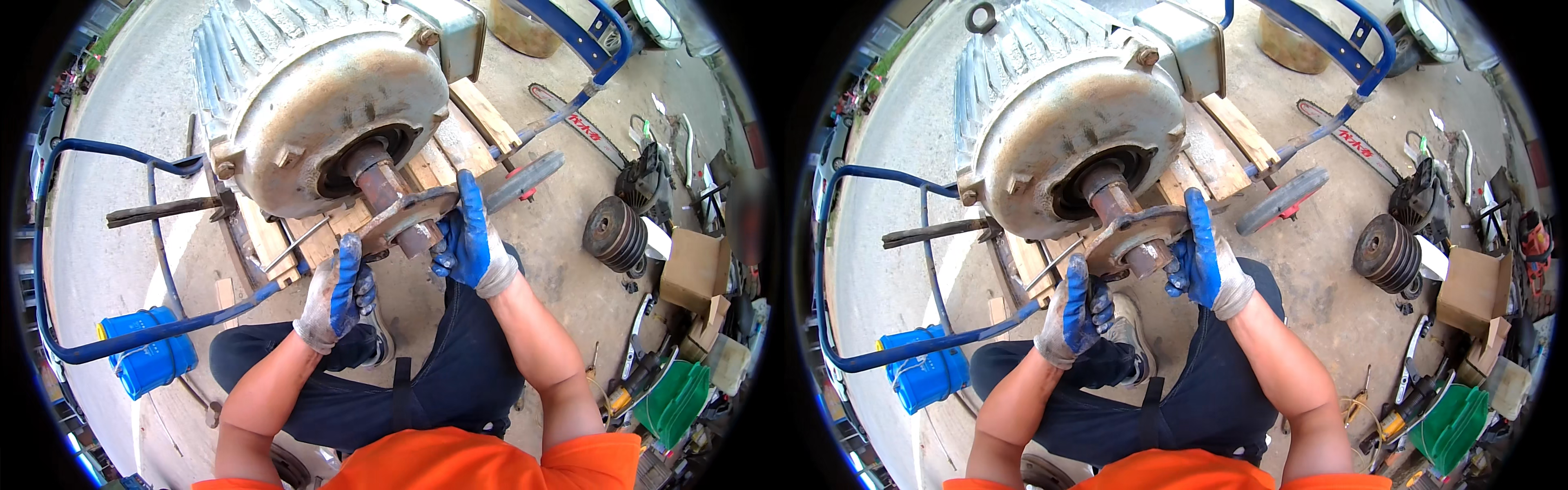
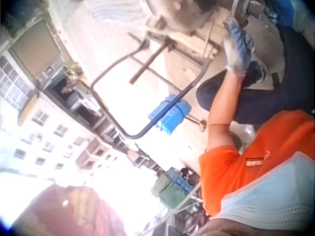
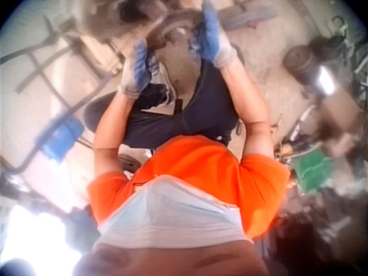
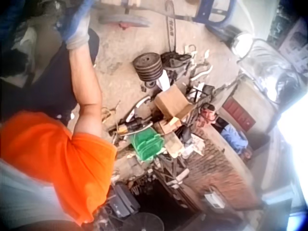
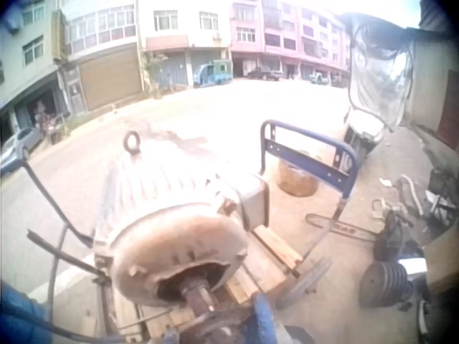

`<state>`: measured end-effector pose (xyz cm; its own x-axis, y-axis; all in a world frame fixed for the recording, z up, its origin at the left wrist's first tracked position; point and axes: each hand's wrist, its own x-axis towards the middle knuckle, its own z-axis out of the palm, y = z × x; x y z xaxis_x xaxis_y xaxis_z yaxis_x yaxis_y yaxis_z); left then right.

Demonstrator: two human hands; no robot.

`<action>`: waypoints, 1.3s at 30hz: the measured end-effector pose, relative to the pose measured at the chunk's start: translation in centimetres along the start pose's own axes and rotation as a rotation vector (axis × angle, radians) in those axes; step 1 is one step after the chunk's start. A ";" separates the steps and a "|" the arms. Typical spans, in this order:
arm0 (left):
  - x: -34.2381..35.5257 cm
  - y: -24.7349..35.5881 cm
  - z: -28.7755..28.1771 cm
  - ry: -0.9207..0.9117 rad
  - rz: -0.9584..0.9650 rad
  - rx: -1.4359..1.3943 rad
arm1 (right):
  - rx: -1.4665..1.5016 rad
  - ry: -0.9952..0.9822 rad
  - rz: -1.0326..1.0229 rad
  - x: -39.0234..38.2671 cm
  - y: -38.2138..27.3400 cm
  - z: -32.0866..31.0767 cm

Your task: The person uses a pneumatic impact wrench to loosen bolts on a large electric motor resting on a hand truck. They then use a hammer and a wrench to remove a shaft component. Finally, they install a new bearing onto the shaft by hand.

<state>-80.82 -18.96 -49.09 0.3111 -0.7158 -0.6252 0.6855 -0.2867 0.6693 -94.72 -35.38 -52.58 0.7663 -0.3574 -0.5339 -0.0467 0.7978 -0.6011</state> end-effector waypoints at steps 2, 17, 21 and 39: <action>0.4 0.2 -0.3 -0.007 0.016 0.012 | -0.011 -0.070 -0.023 0.3 -0.5 0.5; 6.5 -2.0 -2.0 -0.133 0.046 -0.335 | -0.017 -0.129 -0.416 4.3 -2.6 2.4; 7.5 -2.4 -1.8 -0.149 0.028 -0.393 | -0.481 0.050 -0.607 5.0 -2.6 1.6; 9.0 -3.2 -1.0 -0.160 -0.046 -0.619 | -0.843 0.237 -0.678 4.9 -4.3 4.5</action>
<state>-79.56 -23.82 -57.26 0.2031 -0.8114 -0.5481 0.9639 0.0672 0.2576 -87.83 -38.35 -49.93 0.6605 -0.7507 0.0131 -0.1537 -0.1523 -0.9763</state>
